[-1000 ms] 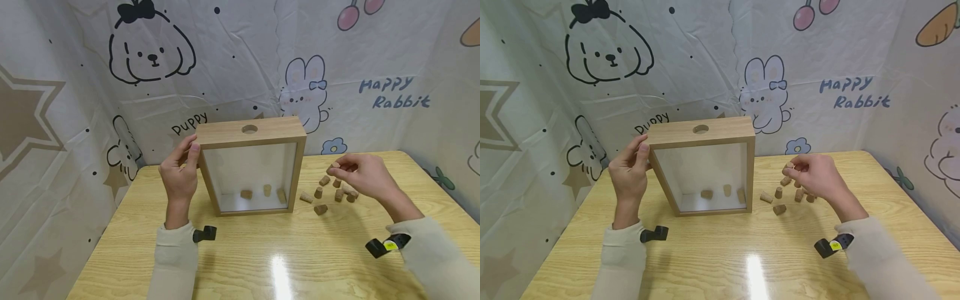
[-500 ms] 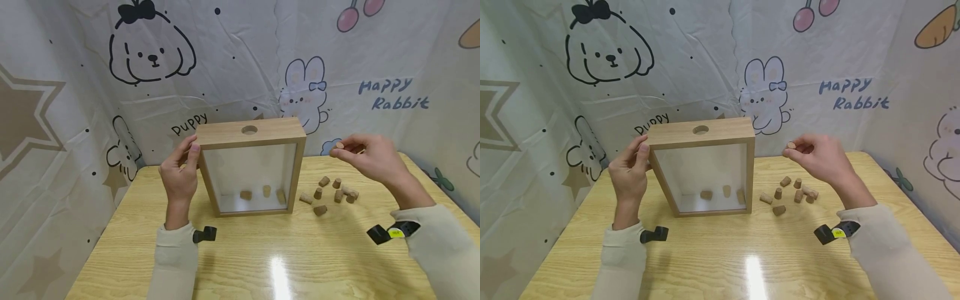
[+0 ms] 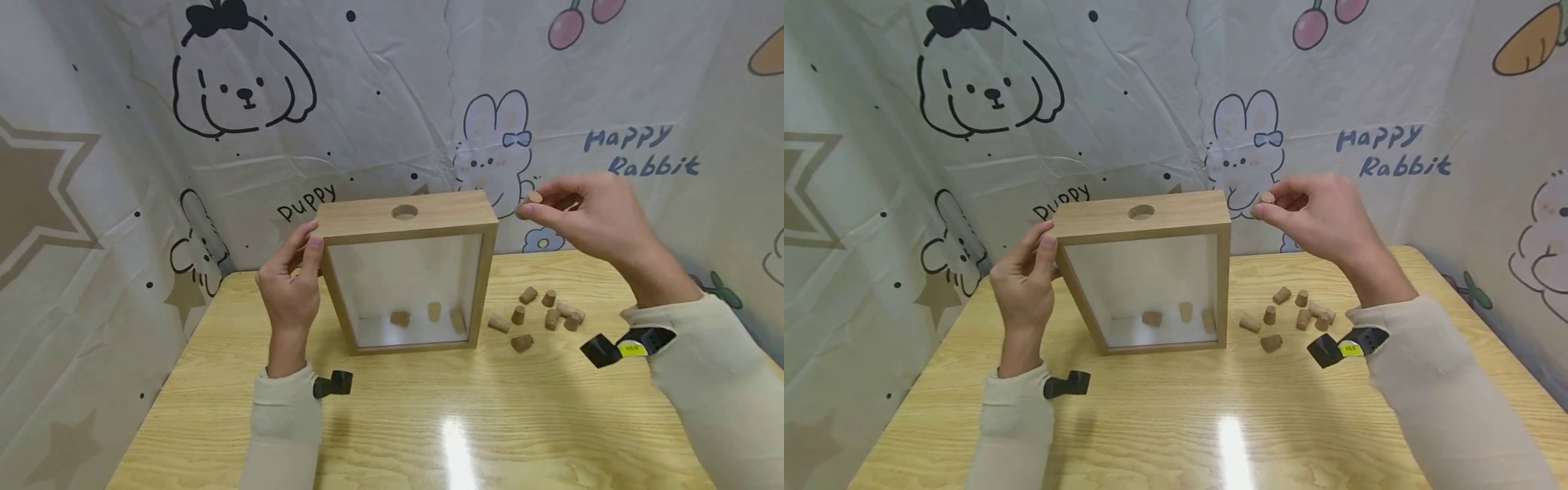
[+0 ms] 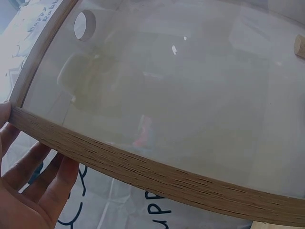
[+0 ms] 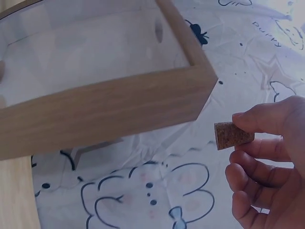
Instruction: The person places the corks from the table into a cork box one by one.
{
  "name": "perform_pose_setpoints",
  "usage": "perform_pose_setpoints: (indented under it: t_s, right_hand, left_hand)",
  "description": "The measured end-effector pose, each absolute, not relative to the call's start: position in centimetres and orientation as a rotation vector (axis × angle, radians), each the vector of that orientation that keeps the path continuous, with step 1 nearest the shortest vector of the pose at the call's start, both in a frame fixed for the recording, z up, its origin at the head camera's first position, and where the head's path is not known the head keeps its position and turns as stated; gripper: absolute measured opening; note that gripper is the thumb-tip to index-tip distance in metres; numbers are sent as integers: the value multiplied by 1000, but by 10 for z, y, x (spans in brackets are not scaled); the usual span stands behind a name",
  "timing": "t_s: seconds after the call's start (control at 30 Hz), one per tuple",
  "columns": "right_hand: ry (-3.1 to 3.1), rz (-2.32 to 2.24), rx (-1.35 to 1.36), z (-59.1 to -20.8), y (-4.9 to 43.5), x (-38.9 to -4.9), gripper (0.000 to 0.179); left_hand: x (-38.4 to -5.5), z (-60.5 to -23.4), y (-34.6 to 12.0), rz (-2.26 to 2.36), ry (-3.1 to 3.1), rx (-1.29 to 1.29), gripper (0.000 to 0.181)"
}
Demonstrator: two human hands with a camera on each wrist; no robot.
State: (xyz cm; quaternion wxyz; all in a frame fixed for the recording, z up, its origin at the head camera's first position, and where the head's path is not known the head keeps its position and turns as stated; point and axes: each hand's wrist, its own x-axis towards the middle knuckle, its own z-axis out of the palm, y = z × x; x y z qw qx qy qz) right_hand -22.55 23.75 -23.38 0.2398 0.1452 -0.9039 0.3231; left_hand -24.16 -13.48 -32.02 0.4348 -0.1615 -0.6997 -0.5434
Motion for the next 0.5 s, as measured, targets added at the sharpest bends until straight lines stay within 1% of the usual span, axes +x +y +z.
perform_pose_setpoints:
  t_s: [0.13,0.5]
  right_hand:
    - [-2461,892,406,-226,229,-226,23]
    - [-2410,989,504,-208,198,-229,18]
  left_hand:
    - [-243,-321,-135,-1348,-1721,-424,21]
    - [-244,-321,-136,-1349,-1721,-412,21]
